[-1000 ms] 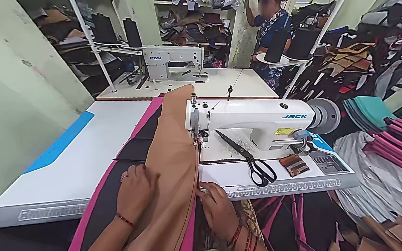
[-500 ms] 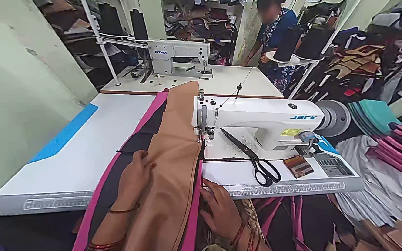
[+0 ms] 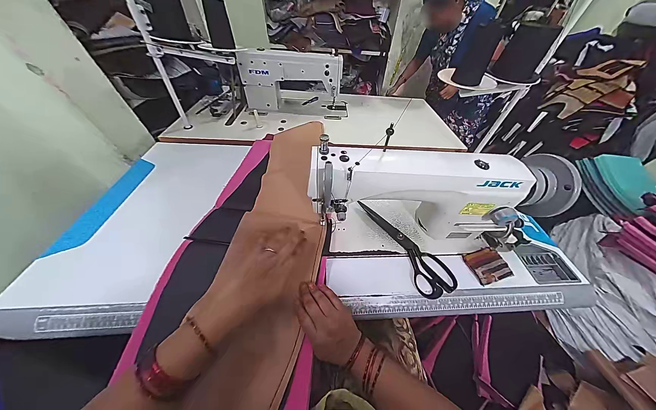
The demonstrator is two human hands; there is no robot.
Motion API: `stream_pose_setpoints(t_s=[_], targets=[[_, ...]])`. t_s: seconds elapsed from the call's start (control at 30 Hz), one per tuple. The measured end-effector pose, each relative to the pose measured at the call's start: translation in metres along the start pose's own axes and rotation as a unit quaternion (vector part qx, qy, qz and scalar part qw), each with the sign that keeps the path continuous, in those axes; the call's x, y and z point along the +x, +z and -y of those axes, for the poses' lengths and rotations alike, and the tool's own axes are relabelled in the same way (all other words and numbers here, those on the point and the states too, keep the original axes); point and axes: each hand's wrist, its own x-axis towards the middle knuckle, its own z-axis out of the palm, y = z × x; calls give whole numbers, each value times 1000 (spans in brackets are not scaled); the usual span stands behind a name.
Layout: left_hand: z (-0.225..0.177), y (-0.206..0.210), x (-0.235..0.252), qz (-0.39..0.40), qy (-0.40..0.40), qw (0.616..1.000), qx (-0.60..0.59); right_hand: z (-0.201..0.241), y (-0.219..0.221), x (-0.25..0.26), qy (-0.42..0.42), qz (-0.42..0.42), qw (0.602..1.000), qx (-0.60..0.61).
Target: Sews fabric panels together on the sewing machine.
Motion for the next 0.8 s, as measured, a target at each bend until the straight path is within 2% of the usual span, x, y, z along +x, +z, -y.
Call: stream_pose_setpoints(t_s=[0.03, 0.1, 0.3, 0.53, 0.7, 0.8], targets=[[-8, 3, 8, 41, 40, 998, -34, 0, -3, 2, 6, 1, 1000, 10], [-19, 10, 20, 126, 40, 986, -100, -1, -11, 3, 28, -12, 999, 24], [-41, 16, 25, 94, -24, 991, -87, -6, -22, -6, 59, -9, 998, 19], [-35, 4, 51, 205, -74, 970, -105, -16, -15, 0, 92, 28, 995, 18], [-26, 3, 75, 233, -68, 965, -100, -27, -8, 12, 110, 25, 994, 11], [-22, 6, 84, 218, -94, 966, -100, -35, -5, 19, 131, 51, 989, 32]])
